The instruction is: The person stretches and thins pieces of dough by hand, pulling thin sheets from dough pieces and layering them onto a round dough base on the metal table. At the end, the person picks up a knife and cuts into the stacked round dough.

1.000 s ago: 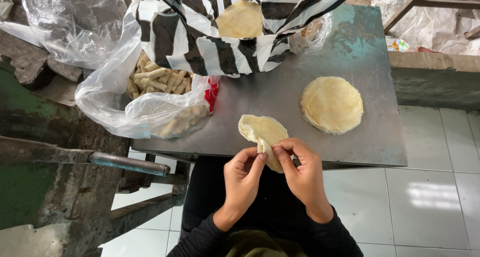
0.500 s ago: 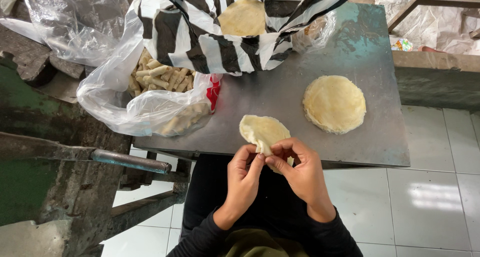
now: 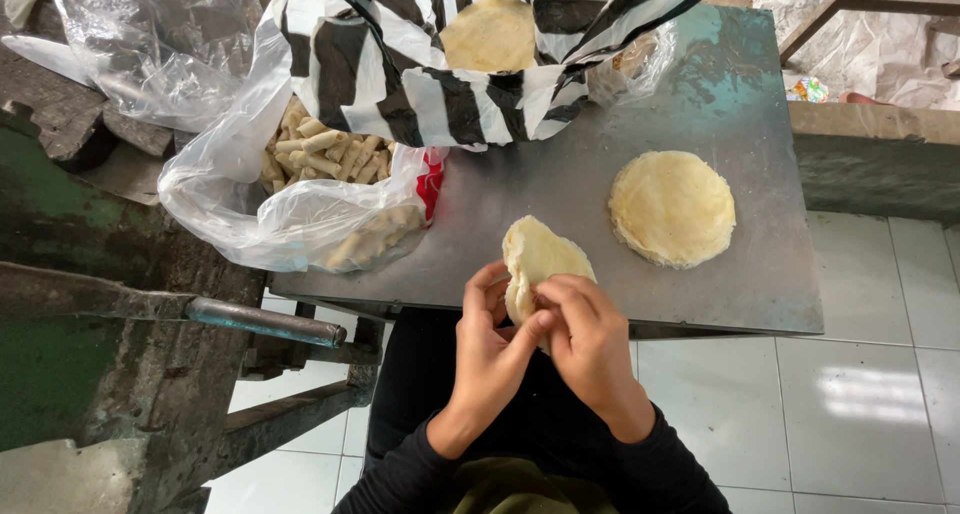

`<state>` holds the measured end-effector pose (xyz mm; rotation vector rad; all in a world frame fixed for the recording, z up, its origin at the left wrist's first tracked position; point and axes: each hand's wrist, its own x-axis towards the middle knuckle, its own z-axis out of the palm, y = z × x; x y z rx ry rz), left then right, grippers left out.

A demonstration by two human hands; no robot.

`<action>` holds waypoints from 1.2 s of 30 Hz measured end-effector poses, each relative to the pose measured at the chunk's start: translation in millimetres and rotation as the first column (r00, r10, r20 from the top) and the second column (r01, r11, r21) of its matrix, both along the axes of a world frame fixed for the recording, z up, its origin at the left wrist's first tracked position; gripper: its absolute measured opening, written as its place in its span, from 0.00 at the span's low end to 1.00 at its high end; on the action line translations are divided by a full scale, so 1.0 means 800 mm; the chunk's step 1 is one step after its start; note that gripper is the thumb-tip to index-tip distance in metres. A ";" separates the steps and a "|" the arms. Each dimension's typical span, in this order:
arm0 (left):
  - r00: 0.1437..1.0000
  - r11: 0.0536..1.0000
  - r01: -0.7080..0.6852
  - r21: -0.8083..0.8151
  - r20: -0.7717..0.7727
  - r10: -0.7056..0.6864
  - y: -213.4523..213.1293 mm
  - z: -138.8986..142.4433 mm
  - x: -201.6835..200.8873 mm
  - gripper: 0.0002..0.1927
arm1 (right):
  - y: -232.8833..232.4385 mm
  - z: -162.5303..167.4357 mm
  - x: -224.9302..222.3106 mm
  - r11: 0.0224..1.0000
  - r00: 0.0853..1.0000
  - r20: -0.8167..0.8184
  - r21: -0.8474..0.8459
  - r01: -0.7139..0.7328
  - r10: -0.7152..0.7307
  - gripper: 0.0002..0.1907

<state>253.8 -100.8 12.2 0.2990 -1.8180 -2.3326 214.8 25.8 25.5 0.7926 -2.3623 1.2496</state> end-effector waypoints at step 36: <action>0.994 0.911 0.112 0.397 -0.051 -0.099 -0.018 -0.021 -0.017 0.29 | 0.004 -0.029 -0.026 0.921 0.847 0.509 -0.384 0.066 0.151 0.14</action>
